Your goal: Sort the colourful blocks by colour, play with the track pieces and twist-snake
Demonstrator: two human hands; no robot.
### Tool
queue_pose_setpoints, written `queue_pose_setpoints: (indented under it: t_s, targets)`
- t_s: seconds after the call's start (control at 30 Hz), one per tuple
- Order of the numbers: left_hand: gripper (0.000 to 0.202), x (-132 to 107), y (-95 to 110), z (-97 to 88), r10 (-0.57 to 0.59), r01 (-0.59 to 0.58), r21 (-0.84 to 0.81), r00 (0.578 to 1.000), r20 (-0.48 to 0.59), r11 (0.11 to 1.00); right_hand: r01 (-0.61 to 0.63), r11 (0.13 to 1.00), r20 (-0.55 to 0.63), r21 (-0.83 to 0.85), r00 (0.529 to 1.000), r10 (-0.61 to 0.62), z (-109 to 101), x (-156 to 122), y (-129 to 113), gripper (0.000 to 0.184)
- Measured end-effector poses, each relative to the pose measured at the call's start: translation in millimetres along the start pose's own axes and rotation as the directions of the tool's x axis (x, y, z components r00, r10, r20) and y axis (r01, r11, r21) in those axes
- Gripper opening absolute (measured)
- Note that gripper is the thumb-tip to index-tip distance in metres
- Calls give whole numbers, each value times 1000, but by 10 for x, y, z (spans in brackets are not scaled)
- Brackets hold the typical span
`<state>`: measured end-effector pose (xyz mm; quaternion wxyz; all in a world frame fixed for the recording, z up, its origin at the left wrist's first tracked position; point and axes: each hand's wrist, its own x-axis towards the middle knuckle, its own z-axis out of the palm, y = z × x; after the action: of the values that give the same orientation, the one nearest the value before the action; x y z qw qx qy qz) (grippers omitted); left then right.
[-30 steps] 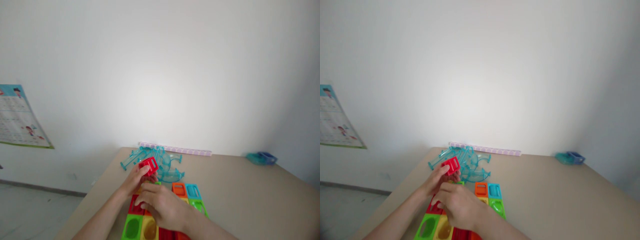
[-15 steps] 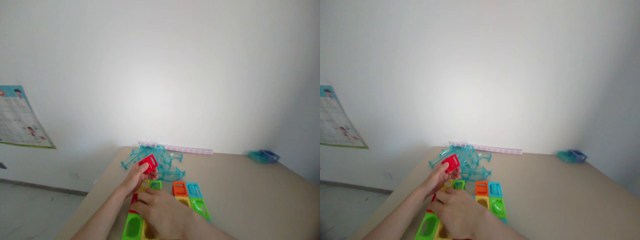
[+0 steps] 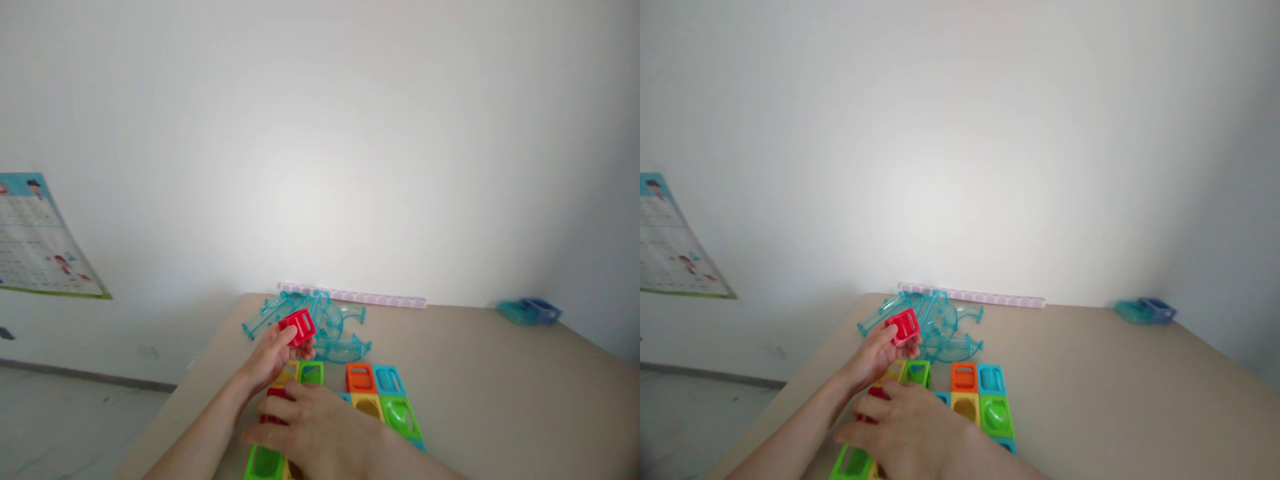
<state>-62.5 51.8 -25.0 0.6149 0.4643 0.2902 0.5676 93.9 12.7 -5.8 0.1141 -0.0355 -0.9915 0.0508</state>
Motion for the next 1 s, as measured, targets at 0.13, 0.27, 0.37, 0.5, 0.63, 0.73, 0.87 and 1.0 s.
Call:
queue_pose_setpoints:
  t_s: [0.13, 0.27, 0.37, 0.5, 0.63, 0.73, 0.87, 1.0]
  targets:
    - [34, 8, -2, -8, -5, 5, -4, 1000, -2, 1000, 15, 1000, 4, 2, 1000, -15, -39, -6, -9, 44]
    - [34, 13, -9, -18, -3, 3, -15, 1000, 1, 1000, 45, 999, 10, -16, 999, -45, -29, -4, -7, 50]
    - [35, 10, -5, -20, -10, 10, -19, 1000, 7, 1000, 46, 998, 10, -47, 999, -45, 18, 24, 7, 51]
    - [37, 6, 5, -21, -19, 19, -28, 1000, 16, 999, 57, 997, 26, -61, 998, -55, 48, 62, 21, 49]
    - [36, 14, 1, -25, -16, 16, -39, 1000, 8, 999, 56, 998, -4, -35, 998, -56, 20, 54, 1, 48]
    - [36, 23, -13, -30, -20, 20, -43, 1000, 3, 999, -7, 1000, -56, -13, 998, 7, -22, 29, -25, 45]
    - [35, 24, -30, -39, -17, 17, -41, 1000, -2, 999, -79, 997, -38, -8, 996, 78, -76, -3, -32, 44]
    - [34, 23, -46, -56, -25, 24, -38, 1000, -12, 999, -97, 995, -58, -10, 994, 96, -115, -11, -13, 37]
